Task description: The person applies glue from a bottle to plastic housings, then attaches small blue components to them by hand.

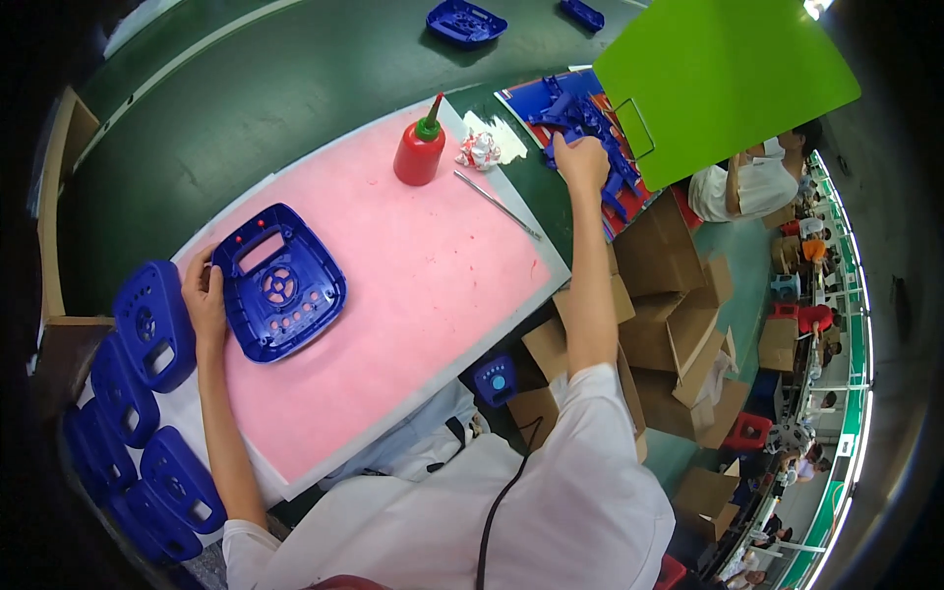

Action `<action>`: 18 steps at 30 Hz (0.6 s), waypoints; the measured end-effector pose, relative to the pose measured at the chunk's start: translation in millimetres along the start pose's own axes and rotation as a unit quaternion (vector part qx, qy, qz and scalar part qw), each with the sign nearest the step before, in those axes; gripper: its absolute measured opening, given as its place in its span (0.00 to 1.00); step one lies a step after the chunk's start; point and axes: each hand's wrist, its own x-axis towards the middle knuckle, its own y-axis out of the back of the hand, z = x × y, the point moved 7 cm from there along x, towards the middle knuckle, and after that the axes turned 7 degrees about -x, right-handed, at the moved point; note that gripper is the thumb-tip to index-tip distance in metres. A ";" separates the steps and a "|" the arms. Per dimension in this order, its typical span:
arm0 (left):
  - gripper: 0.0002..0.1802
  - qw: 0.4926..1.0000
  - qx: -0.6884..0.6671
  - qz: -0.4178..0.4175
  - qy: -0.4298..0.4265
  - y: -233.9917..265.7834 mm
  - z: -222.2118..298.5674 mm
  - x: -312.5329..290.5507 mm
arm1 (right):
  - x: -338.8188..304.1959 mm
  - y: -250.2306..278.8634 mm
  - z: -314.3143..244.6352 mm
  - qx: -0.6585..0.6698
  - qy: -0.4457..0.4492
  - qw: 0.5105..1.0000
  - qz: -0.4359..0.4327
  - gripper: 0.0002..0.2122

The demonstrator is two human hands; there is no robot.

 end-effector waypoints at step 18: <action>0.15 0.999 0.007 0.030 -0.041 0.4 18.0 -1.0 | 42.5 -45.1 -40.7 -0.302 0.192 0.932 -0.059 0.13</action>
